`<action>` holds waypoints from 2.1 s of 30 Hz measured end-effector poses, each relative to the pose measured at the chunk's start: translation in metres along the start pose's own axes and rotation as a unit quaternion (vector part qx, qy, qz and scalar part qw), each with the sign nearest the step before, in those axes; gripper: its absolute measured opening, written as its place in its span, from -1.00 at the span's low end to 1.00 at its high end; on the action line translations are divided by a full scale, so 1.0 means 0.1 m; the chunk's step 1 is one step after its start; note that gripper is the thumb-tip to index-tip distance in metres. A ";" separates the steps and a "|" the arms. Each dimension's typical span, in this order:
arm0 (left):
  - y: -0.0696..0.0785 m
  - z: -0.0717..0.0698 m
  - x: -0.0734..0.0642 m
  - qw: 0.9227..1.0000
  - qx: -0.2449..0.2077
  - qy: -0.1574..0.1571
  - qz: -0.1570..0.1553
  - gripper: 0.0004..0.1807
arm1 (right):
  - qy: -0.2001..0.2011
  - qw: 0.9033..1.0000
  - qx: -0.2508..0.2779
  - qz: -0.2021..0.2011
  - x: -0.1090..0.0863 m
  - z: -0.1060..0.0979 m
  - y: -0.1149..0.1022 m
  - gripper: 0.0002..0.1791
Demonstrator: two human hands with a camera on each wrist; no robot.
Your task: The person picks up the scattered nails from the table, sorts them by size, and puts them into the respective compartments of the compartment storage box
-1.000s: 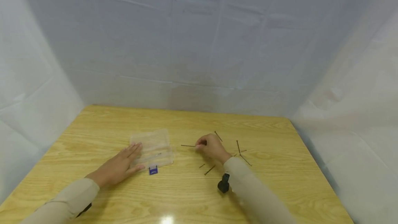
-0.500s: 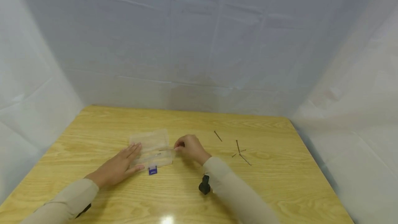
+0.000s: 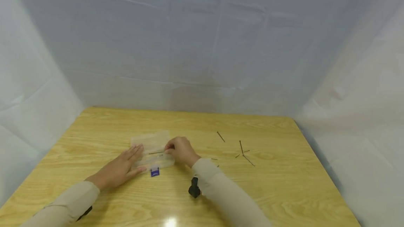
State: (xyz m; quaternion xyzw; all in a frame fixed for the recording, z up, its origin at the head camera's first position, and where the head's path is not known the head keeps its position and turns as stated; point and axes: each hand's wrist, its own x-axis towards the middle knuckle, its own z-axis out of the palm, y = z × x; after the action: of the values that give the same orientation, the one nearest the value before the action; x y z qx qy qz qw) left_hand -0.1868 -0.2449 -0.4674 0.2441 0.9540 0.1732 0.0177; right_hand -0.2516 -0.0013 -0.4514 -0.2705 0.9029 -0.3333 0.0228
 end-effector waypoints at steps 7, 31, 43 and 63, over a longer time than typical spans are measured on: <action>-0.01 0.01 0.00 1.000 -0.002 0.001 0.002 -0.13 | 0.015 1.000 -0.004 0.011 0.06 0.12 0.00 -0.90; 0.01 0.01 -0.01 1.000 0.004 0.003 0.000 -0.13 | 0.047 0.998 -0.039 0.001 0.05 0.19 -0.02 -0.89; -0.02 0.02 0.01 1.000 0.000 -0.002 0.000 -0.12 | 0.058 0.998 0.006 0.014 0.02 0.13 0.02 -0.90; 0.02 -0.02 -0.01 1.000 0.006 0.003 0.005 -0.13 | 0.061 0.992 0.089 0.065 -0.28 -0.38 0.41 -0.78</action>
State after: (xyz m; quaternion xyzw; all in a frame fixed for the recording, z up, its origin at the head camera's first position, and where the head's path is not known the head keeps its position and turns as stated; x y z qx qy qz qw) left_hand -0.1850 -0.2441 -0.4649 0.2485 0.9539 0.1681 0.0125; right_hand -0.2559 0.0609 -0.4511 -0.1874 0.8849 -0.4263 0.0138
